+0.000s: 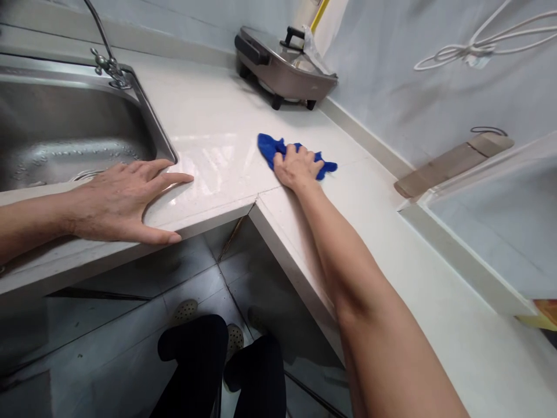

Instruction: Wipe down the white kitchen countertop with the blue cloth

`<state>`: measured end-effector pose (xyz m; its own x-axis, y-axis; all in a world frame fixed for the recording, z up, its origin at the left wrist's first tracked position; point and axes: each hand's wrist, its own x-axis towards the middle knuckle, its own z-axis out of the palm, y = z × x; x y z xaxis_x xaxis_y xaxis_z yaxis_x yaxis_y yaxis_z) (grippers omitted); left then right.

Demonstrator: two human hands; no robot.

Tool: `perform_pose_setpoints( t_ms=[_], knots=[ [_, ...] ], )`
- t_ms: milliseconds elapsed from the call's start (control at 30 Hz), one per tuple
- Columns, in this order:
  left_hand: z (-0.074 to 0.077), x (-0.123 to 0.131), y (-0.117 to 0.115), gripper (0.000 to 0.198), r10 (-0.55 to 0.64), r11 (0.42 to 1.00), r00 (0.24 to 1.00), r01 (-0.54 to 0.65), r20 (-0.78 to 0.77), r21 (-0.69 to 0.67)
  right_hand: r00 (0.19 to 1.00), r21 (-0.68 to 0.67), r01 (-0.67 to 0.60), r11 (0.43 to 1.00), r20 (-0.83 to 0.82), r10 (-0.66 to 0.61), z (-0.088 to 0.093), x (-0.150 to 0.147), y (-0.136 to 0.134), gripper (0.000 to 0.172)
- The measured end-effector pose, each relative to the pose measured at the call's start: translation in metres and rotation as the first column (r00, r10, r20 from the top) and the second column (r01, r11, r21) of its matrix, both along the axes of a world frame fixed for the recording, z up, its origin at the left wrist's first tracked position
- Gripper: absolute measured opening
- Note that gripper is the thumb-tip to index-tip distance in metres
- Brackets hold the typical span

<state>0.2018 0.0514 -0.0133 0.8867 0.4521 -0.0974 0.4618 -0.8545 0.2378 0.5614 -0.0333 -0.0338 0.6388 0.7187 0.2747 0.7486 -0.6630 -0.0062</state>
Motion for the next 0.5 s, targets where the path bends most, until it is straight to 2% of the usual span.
perform_pose_setpoints(
  t_ms=[100,200,300,500],
  knots=[
    [-0.001,0.000,0.001,0.114,-0.019,1.000,1.000,0.019,0.006,0.023,0.987,-0.027,-0.160,0.987,-0.024,0.160,0.004,-0.039,0.012,0.064],
    [-0.001,0.000,0.002,0.118,-0.039,0.998,0.999,0.039,0.000,0.047,0.963,-0.060,-0.271,0.961,-0.035,0.269,0.008,-0.076,0.007,0.065],
    [-0.001,0.000,0.003,0.113,-0.047,0.998,0.999,0.047,0.002,0.045,0.943,-0.061,-0.333,0.941,-0.022,0.333,0.010,-0.101,-0.011,0.064],
    [0.003,-0.004,0.010,0.080,-0.028,0.999,0.994,0.032,0.104,-0.036,0.941,-0.032,-0.337,0.941,0.002,0.338,0.010,-0.121,-0.064,0.057]
  ],
)
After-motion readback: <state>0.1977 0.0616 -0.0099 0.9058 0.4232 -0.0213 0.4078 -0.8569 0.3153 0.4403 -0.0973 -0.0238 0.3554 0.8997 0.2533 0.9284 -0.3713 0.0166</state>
